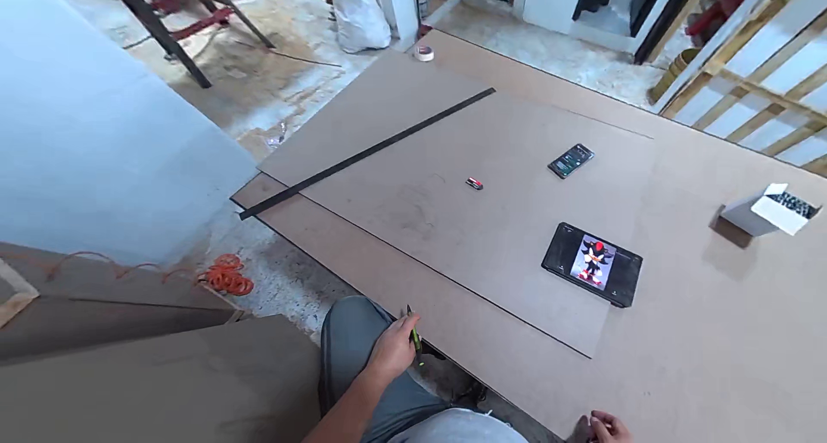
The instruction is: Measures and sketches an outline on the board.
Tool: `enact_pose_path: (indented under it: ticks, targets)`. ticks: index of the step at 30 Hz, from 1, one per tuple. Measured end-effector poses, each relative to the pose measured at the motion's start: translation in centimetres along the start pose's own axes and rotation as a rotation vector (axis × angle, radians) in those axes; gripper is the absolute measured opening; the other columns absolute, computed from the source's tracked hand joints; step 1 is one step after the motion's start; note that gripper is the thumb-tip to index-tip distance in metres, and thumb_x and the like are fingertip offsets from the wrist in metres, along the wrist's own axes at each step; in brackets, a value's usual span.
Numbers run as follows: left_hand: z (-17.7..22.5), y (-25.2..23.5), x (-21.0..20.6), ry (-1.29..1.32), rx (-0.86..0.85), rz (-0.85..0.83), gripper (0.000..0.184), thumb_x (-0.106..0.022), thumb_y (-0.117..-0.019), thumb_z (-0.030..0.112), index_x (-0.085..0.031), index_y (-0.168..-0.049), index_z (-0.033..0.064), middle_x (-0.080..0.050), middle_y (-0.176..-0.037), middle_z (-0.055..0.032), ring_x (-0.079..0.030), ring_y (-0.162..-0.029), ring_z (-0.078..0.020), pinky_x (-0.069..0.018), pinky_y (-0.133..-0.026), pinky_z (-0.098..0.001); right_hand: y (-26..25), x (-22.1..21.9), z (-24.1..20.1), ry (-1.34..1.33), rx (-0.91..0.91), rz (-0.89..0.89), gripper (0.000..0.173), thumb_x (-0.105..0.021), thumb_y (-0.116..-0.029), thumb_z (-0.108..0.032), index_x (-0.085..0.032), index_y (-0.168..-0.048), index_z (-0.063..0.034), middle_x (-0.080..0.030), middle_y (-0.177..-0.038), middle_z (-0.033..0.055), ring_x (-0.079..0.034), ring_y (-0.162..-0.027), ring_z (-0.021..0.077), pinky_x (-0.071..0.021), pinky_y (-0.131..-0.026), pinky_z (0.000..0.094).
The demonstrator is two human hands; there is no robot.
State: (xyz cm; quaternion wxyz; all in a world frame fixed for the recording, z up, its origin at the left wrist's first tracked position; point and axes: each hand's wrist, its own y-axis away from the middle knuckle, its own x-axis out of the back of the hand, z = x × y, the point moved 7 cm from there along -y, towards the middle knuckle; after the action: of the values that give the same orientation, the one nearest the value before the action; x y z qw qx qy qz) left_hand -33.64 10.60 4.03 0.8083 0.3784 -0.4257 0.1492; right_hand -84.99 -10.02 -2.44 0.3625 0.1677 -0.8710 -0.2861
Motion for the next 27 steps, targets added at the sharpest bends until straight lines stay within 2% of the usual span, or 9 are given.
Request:
enact_pose_path:
  ticks: [3, 5, 10, 12, 16, 21, 24, 27]
  targets:
    - [-0.6, -0.2, -1.8, -0.13, -0.005, -0.116, 0.054, -0.058, -0.1011, 0.023, -0.047, -0.154, 0.0222, -0.047, -0.157, -0.0094, -0.044, -0.146, -0.025, -0.0379, -0.12, -0.0463, -0.9, -0.3, 0.4, 0.157, 0.003, -0.04, 0.032, -0.069, -0.0938, -0.031, -0.066, -0.115, -0.0073, -0.072, -0.093, 0.0116, -0.07, -0.085, 0.0268, -0.057, -0.079, 0.0538]
    - [-0.5, 0.2, -2.8, -0.206, -0.011, -0.167, 0.054, -0.054, -0.1004, 0.021, -0.047, -0.154, 0.021, -0.046, -0.158, -0.0116, -0.042, -0.148, -0.0269, -0.035, -0.122, -0.0471, -1.4, -0.4, 0.8, 0.206, 0.001, -0.072, 0.032, -0.071, -0.0924, -0.036, -0.066, -0.11, -0.0092, -0.071, -0.089, 0.0102, -0.07, -0.083, 0.0266, -0.0572, -0.076, 0.054]
    - [-1.2, -0.2, -3.4, -0.172, -0.006, -0.133, 0.052, -0.056, -0.1012, 0.026, -0.049, -0.153, 0.0248, -0.051, -0.155, -0.0054, -0.049, -0.142, -0.0217, -0.041, -0.118, -0.0445, -3.6, -0.2, 1.4, 0.24, -0.042, -0.119, 0.031, -0.075, -0.0883, -0.041, -0.07, -0.096, -0.012, -0.071, -0.084, 0.0098, -0.07, -0.076, 0.0277, -0.0565, -0.071, 0.0557]
    - [-1.6, -0.5, -3.4, -0.169, 0.002, -0.133, 0.05, -0.055, -0.102, 0.027, -0.05, -0.151, 0.0262, -0.053, -0.153, -0.0026, -0.053, -0.138, -0.0202, -0.0438, -0.115, -0.044, -4.0, -0.1, 1.4, 0.258, -0.063, -0.153, 0.031, -0.075, -0.0883, -0.043, -0.071, -0.094, -0.0129, -0.072, -0.085, 0.0096, -0.07, -0.078, 0.0277, -0.0565, -0.073, 0.056]
    - [-1.8, -1.0, -2.4, -0.189, 0.08, -0.167, 0.047, -0.052, -0.103, 0.032, -0.051, -0.15, 0.0306, -0.064, -0.14, -0.0039, -0.066, -0.123, -0.0253, -0.0529, -0.103, -0.0505, -4.3, 0.0, 1.3, 0.277, -0.081, -0.181, 0.029, -0.076, -0.0882, -0.041, -0.072, -0.092, -0.0124, -0.072, -0.084, 0.0101, -0.07, -0.078, 0.0277, -0.0559, -0.073, 0.0557]
    - [-1.0, -1.5, -1.5, -0.227, 0.139, -0.219, 0.043, -0.05, -0.1033, 0.037, -0.055, -0.145, 0.0304, -0.073, -0.122, -0.0067, -0.07, -0.115, -0.0273, -0.0547, -0.098, -0.052, -4.8, -0.1, 1.2, 0.322, -0.08, -0.194, 0.029, -0.076, -0.0896, -0.042, -0.071, -0.093, -0.0127, -0.072, -0.085, 0.0098, -0.069, -0.079, 0.028, -0.0549, -0.074, 0.0561]
    - [-0.8, -1.6, -1.3, -0.235, 0.175, -0.244, 0.042, -0.05, -0.1032, 0.037, -0.056, -0.144, 0.0314, -0.074, -0.119, -0.0068, -0.07, -0.114, -0.027, -0.0544, -0.098, -0.0518, -5.5, -0.9, 0.9, 0.362, -0.048, -0.186, 0.031, -0.073, -0.0914, -0.043, -0.069, -0.097, -0.0128, -0.071, -0.086, 0.0104, -0.069, -0.08, 0.0288, -0.0547, -0.073, 0.0574]
    - [-0.7, -1.5, -1.4, -0.246, 0.173, -0.262, 0.044, -0.049, -0.1042, 0.036, -0.054, -0.147, 0.0308, -0.072, -0.124, -0.0069, -0.069, -0.116, -0.0279, -0.0543, -0.099, -0.0534, -6.3, -1.9, -0.4, 0.395, -0.003, -0.162, 0.035, -0.069, -0.0941, -0.046, -0.069, -0.103, -0.012, -0.071, -0.093, 0.0134, -0.069, -0.088, 0.0324, -0.0544, -0.079, 0.0611]
